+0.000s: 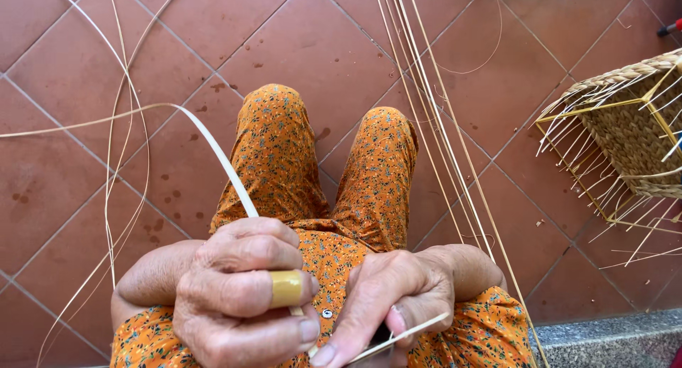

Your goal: The person sits on the floor and splits long rattan/bamboo strips into thinner strands, drawing each strip against a knife blade by hand. They peel thin shavings off each strip, set finished strands aside, and pick up the next strip, working one at a time.

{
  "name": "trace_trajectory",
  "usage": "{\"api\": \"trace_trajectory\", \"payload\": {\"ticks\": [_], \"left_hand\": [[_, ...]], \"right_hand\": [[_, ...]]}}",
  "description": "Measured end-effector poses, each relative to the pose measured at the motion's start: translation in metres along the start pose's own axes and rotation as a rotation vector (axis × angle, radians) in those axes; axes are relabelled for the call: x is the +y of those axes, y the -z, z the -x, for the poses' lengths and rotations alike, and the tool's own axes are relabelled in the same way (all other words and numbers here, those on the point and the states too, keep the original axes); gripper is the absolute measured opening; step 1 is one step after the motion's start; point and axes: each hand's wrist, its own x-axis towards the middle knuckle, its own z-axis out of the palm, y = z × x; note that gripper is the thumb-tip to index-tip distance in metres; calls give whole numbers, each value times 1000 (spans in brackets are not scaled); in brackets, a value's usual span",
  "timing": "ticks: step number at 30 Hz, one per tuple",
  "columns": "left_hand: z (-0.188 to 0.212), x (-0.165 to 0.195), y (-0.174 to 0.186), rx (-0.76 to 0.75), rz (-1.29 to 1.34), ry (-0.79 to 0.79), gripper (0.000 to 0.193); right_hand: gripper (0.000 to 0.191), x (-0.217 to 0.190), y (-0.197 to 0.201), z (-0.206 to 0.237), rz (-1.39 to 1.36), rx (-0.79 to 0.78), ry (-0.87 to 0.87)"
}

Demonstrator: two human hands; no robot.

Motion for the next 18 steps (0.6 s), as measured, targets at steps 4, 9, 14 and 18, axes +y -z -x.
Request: {"api": "trace_trajectory", "payload": {"ticks": [4, 9, 14, 18], "left_hand": [[6, -3, 12, -116, 3, 87, 22], [17, -24, 17, -50, -6, 389, 36], [28, -37, 20, -90, 84, 427, 24], [37, -44, 17, -81, 98, 445, 17]], "right_hand": [[54, 3, -1, 9, 133, 98, 99], [56, 7, -11, 23, -206, 524, 237], [59, 13, 21, 26, -182, 756, 398], [61, 8, 63, 26, -117, 850, 349]]}}
